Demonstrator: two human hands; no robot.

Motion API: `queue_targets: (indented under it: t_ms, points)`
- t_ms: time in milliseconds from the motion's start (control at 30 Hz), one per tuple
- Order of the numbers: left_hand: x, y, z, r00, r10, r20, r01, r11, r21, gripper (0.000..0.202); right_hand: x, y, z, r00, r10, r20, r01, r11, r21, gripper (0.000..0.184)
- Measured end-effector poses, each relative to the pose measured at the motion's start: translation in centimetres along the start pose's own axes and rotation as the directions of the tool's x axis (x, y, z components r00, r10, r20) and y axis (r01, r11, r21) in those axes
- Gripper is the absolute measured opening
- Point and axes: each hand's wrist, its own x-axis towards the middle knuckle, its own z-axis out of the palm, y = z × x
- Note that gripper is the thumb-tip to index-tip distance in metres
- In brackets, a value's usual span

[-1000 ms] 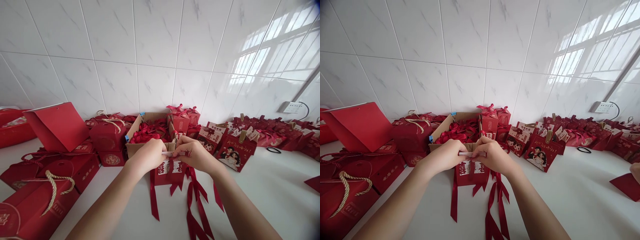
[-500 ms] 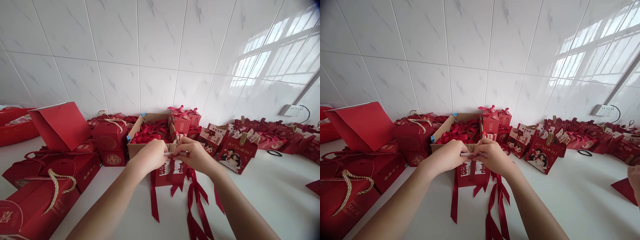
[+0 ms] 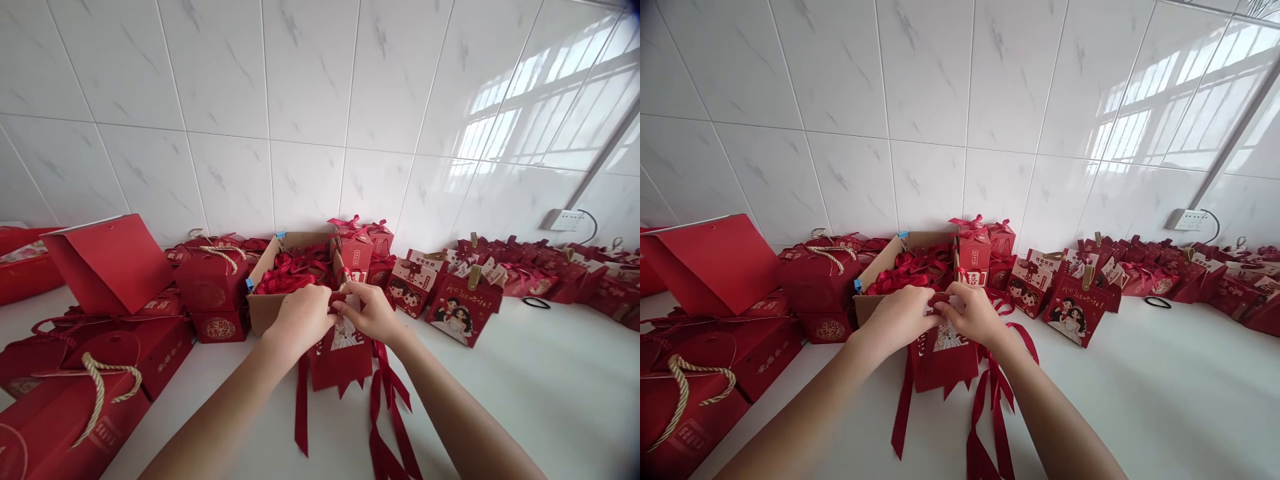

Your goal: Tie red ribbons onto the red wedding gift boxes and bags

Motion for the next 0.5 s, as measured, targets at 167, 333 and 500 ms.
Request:
queue_targets:
  t_ms: [167, 333, 500]
  points:
    - [-1.0, 0.1, -1.4, 0.995, 0.067, -0.080, -0.067, 0.998, 0.011, 0.018, -0.3, -1.9, -2.1, 0.999, 0.001, -0.043, 0.000, 1.000, 0.014, 0.015]
    - [-2.3, -0.1, -2.5, 0.979, 0.016, -0.204, -0.018, 1.000, -0.005, 0.030, -0.9, -3.4, -3.6, 0.996, 0.010, -0.084, -0.009, 1.000, 0.006, 0.025]
    - [-3.4, -1.5, -3.9, 0.997, -0.028, -0.077, 0.021, 0.996, -0.089, 0.043, -1.0, -3.5, -4.3, 0.996, 0.000, -0.086, -0.002, 1.000, -0.020, 0.030]
